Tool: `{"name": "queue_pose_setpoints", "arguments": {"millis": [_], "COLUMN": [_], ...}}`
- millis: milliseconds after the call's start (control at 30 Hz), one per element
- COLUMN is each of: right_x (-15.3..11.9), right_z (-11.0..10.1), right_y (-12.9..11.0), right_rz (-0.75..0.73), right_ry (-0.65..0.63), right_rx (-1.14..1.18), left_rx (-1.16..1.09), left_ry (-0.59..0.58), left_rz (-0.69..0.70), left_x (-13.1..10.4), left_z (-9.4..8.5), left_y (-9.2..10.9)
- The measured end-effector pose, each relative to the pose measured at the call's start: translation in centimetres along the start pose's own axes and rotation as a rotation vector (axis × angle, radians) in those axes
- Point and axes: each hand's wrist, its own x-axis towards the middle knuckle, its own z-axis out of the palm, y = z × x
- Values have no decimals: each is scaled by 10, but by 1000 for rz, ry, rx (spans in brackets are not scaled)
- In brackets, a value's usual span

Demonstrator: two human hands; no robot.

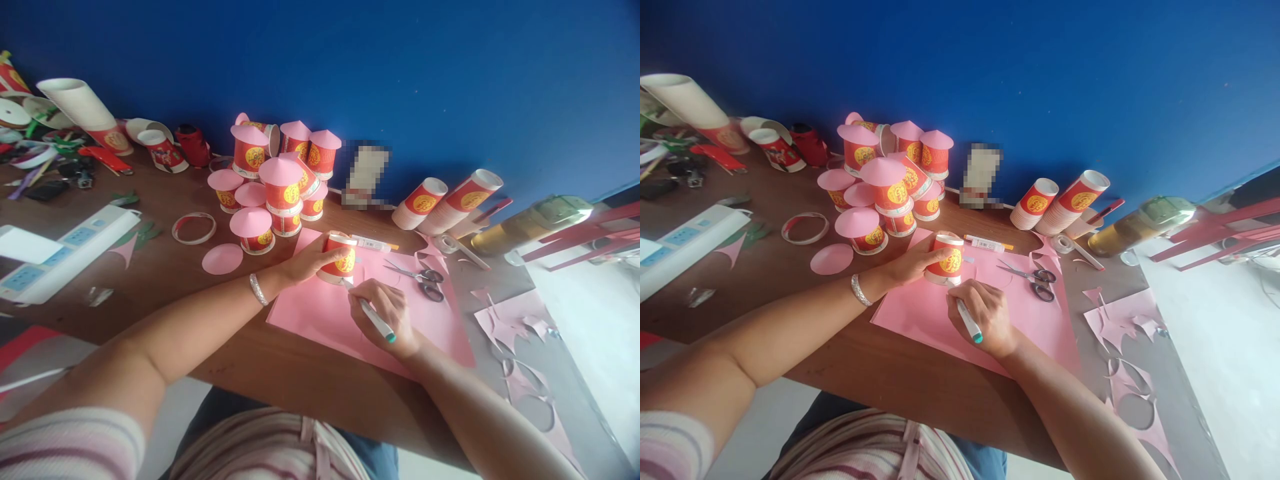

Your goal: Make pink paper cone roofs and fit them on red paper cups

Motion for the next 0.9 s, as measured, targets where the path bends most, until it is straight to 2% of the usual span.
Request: {"name": "queue_pose_setpoints", "arguments": {"millis": [300,500,900], "right_x": [-1,2,0], "right_z": [2,0,2], "right_y": [1,2,6], "right_rz": [-19,-40,1], "right_ry": [11,-29,-1], "right_rx": [7,31,10], "left_rx": [4,27,9], "left_ry": [-7,-13,-18], "left_rz": [-15,22,-3], "left_x": [0,0,0], "left_z": [-2,-2,-1], "left_y": [-3,-4,-2]}}
